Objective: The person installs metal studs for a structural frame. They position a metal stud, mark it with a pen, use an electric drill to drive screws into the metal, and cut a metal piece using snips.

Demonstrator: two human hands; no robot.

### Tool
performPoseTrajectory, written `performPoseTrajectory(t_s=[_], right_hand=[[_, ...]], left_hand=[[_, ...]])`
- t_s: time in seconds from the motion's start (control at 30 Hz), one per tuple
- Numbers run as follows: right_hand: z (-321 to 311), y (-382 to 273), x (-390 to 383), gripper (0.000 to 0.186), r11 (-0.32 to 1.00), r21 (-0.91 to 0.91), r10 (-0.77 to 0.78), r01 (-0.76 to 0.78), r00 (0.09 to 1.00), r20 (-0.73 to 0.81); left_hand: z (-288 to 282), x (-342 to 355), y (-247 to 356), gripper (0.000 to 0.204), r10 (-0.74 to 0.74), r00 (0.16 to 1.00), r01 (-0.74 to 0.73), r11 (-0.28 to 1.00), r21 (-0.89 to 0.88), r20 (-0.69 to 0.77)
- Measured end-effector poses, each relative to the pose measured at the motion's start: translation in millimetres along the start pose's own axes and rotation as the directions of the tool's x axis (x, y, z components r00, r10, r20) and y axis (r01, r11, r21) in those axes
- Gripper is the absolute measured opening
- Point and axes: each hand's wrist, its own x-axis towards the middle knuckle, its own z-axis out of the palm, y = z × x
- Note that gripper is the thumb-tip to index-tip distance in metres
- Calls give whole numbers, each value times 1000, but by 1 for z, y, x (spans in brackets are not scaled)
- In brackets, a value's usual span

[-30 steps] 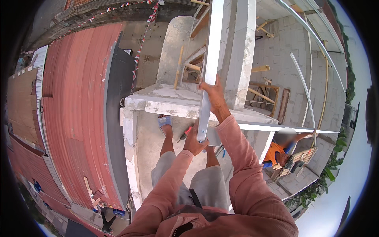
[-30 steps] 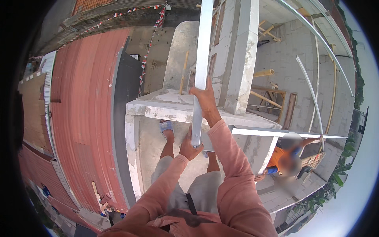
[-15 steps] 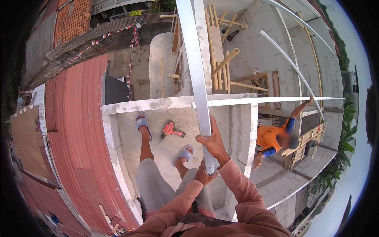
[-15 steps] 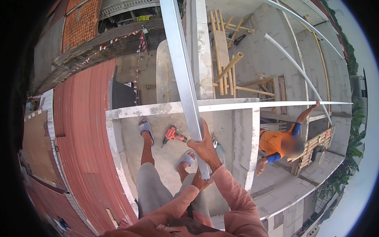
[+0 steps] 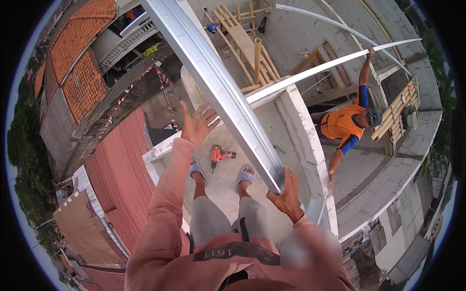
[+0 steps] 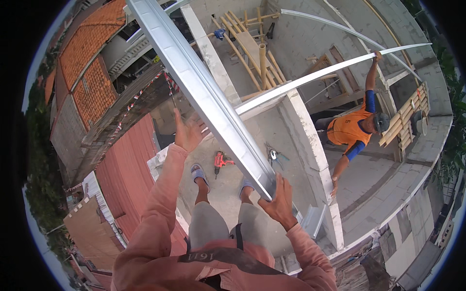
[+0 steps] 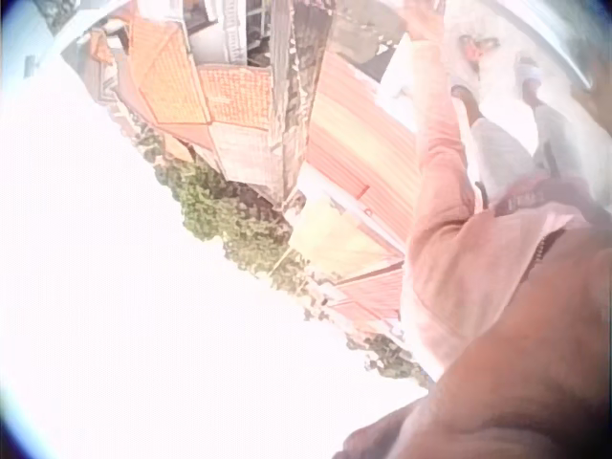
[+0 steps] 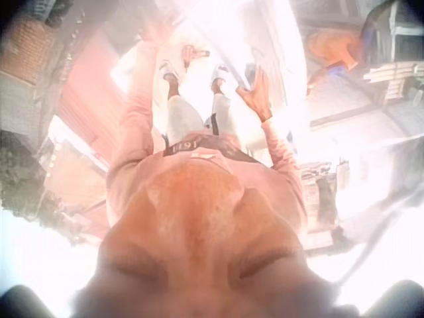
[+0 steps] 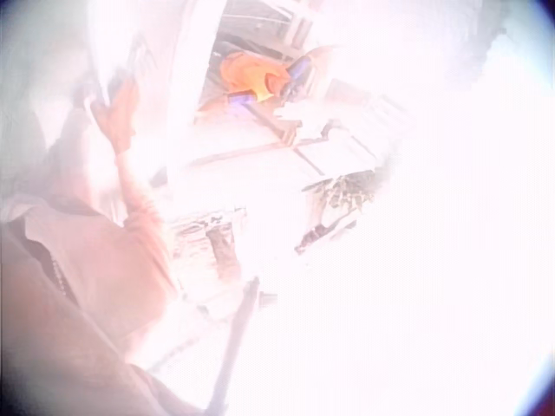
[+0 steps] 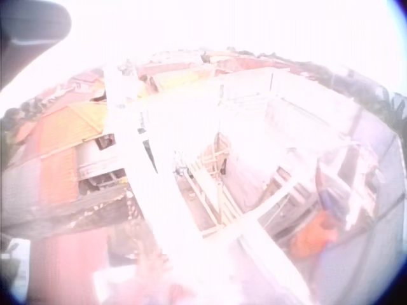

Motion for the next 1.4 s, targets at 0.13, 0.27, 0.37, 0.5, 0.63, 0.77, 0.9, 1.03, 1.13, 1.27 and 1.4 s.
performPoseTrajectory(t_s=[0.13, 0.27, 0.37, 0.5, 0.63, 0.77, 0.9, 1.03, 1.13, 1.27, 1.4], right_hand=[[7, 19, -79, 100, 995, -2, 101, -101, 992, 79], [18, 71, -139, 98, 972, -116, 216, -202, 969, 123], [28, 109, -194, 99, 953, -154, 291, -261, 930, 224], [17, 126, -254, 102, 926, -242, 356, -291, 886, 297], [-5, 144, -292, 98, 886, -346, 406, -308, 876, 261], [-14, 166, -296, 94, 852, -443, 406, -279, 886, 223], [-29, 192, -302, 90, 845, -491, 336, -214, 926, 173], [-27, 225, -274, 84, 812, -569, 246, -131, 961, 130], [-37, 257, -280, 83, 796, -581, 287, -167, 950, 120], [-39, 322, -274, 85, 729, -682, 161, -65, 984, 79], [-44, 347, -258, 88, 740, -671, 187, -52, 974, 132]], left_hand=[[122, 70, 72, 64, 346, 930, -335, 936, -107, 122], [68, 41, -16, 49, 49, 998, -54, 979, -196, -27], [57, 1, -80, 49, -28, 988, 13, 995, -99, -154], [42, -43, -127, 53, -67, 947, 43, 996, -83, -313], [30, -73, -168, 56, -115, 953, 78, 987, -137, -282], [-29, -93, -173, 55, -55, 952, 41, 998, -51, -300], [-37, -102, -201, 65, 7, 835, 46, 996, 83, -550], [-54, -91, -211, 72, -68, 799, 77, 997, -11, -598], [-43, -79, -259, 58, -145, 765, 3, 975, -221, -627], [-56, -71, -295, 51, -158, 839, 17, 964, -265, -521], [-56, -74, -314, 44, -180, 825, -45, 924, -380, -536]])
